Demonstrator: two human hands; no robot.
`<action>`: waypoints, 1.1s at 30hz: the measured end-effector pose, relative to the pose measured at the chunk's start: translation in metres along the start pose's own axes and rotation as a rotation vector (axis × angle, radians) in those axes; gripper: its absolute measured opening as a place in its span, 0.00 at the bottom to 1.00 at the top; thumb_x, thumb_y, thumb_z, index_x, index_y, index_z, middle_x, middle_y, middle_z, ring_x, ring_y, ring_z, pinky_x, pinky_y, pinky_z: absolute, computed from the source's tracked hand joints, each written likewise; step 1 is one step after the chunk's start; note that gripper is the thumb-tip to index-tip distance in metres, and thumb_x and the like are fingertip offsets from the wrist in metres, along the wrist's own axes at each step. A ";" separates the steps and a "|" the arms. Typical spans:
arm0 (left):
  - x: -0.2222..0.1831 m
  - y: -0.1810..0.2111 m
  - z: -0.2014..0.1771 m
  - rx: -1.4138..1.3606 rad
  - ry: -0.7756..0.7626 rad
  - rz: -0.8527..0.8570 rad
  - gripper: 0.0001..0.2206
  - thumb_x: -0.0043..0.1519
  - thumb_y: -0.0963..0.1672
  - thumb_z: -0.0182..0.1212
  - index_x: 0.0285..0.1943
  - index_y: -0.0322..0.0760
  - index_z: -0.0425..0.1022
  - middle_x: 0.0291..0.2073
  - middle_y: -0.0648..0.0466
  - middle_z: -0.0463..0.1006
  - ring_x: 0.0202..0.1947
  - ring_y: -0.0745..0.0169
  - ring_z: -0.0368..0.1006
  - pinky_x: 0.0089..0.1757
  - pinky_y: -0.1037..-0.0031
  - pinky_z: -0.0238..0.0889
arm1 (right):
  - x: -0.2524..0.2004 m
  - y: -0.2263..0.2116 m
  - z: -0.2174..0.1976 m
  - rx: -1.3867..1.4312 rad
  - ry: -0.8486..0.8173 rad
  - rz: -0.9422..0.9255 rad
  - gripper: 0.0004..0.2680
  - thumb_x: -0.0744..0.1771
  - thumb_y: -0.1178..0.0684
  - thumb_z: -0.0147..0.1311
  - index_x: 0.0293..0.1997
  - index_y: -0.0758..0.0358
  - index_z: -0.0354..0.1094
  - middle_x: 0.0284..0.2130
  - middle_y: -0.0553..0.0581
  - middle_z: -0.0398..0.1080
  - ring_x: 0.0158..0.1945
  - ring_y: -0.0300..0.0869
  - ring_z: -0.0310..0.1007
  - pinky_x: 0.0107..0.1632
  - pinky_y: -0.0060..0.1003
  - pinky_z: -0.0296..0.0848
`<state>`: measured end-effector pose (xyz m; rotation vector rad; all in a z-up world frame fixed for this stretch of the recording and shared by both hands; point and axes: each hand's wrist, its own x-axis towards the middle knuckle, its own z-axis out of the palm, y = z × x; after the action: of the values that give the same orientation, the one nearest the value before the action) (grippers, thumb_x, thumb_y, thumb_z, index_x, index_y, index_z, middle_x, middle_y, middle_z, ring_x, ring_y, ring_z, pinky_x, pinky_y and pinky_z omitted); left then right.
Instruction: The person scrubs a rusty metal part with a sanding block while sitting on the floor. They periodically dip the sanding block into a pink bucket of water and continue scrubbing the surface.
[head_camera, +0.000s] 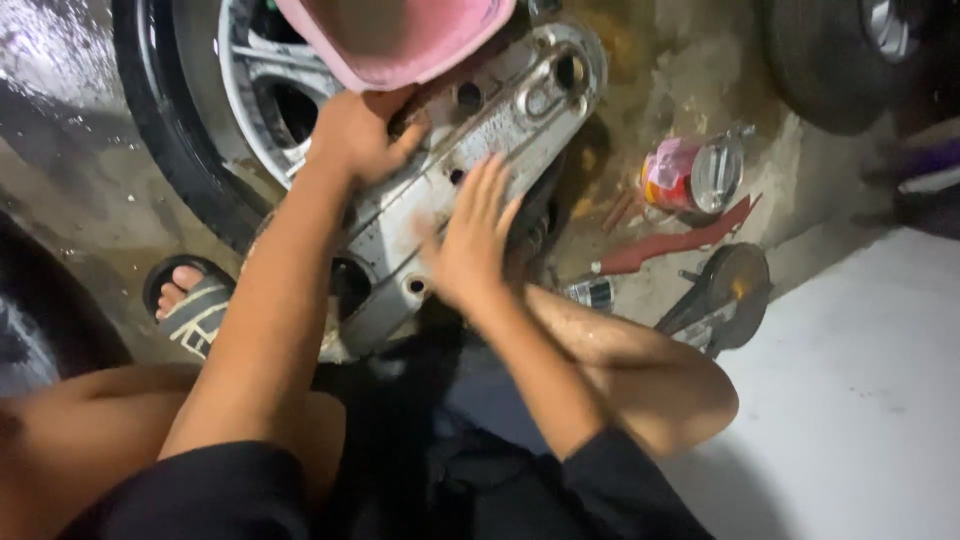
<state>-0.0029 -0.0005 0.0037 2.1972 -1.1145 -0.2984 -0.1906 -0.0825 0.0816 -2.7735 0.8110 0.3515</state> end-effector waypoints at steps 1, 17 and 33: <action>0.001 -0.001 -0.001 -0.024 0.028 0.016 0.20 0.66 0.52 0.52 0.63 0.42 0.73 0.34 0.40 0.80 0.29 0.31 0.73 0.29 0.48 0.64 | -0.021 -0.002 0.019 -0.041 0.064 -0.160 0.41 0.68 0.24 0.29 0.77 0.78 0.27 0.76 0.76 0.27 0.80 0.65 0.25 0.73 0.70 0.35; -0.005 -0.002 0.003 0.011 0.005 0.033 0.21 0.67 0.52 0.53 0.64 0.39 0.72 0.30 0.39 0.79 0.25 0.33 0.72 0.27 0.51 0.64 | 0.047 0.024 0.000 -0.090 0.054 0.075 0.38 0.70 0.25 0.25 0.77 0.75 0.21 0.77 0.71 0.20 0.81 0.59 0.20 0.73 0.70 0.19; 0.002 -0.002 0.000 -0.020 0.040 0.044 0.19 0.67 0.51 0.58 0.63 0.42 0.70 0.37 0.39 0.79 0.32 0.28 0.73 0.30 0.47 0.64 | -0.006 0.004 0.017 0.063 0.033 0.001 0.41 0.68 0.24 0.28 0.76 0.77 0.19 0.75 0.76 0.18 0.80 0.64 0.16 0.73 0.70 0.21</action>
<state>-0.0008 -0.0010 0.0024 2.1485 -1.1318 -0.2445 -0.2007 -0.0781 0.0669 -2.7275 0.8168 0.2763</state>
